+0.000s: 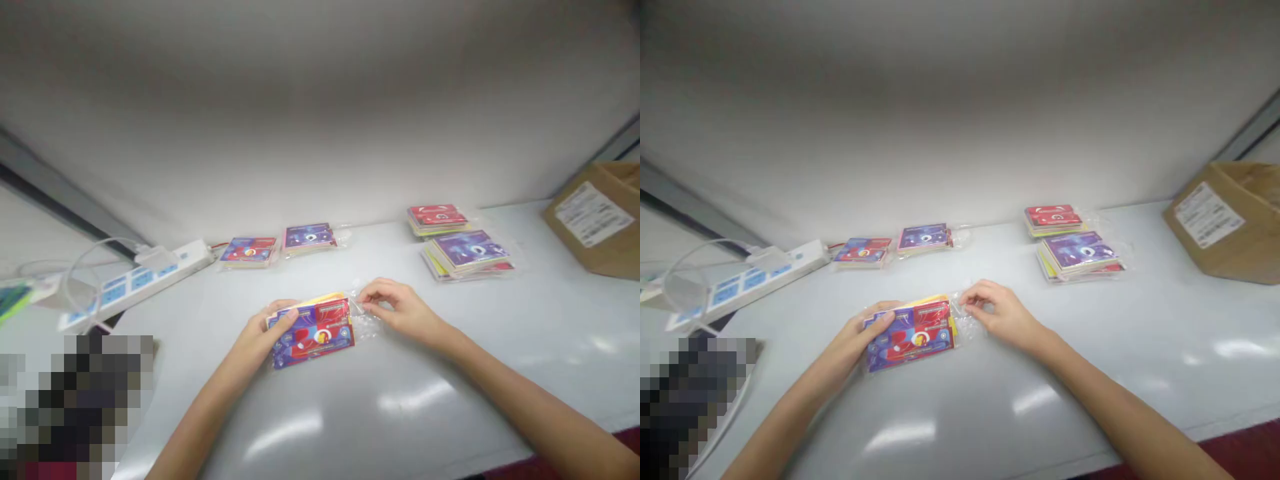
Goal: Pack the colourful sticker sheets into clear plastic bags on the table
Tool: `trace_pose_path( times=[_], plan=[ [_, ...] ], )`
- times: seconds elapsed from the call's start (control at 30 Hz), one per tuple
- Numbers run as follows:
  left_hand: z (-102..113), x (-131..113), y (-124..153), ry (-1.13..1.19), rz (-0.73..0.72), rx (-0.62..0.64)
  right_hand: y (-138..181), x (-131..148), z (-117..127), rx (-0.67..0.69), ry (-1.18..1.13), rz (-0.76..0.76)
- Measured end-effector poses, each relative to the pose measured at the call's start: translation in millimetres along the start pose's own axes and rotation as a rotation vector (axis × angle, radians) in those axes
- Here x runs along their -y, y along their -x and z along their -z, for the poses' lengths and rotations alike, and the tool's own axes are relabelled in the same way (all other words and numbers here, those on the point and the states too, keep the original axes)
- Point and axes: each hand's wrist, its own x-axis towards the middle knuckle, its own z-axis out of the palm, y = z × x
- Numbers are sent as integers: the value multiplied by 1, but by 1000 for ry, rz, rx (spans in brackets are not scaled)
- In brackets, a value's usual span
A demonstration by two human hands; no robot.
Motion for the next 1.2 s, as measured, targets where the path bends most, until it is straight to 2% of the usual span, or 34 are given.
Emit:
trace_pose_path(
  times=[0.13, 0.27, 0.5, 0.6, 0.7, 0.8, 1.2],
  plan=[
    [1, 0, 0, -6, -16, 18, 1, 3, -4, 67, 32, 19],
    [1, 1, 0, -22, -6, 4, 1, 4, -2, 70, 55, -4],
    [1, 2, -2, -4, -11, 7, -3, 5, 23, 49, 128, -93],
    [1, 1, -2, -11, -6, -14, -2, 2, 35, 182, 172, -173],
    [0, 0, -1, 11, 10, -16, 1, -3, 41, 331, 237, -188],
    [-1, -1, 0, 21, 4, -7, 2, -6, 40, 383, 277, -160],
    [2, 3, -2, 3, -7, 10, 0, -4, 34, 351, 327, -133]
  ],
)
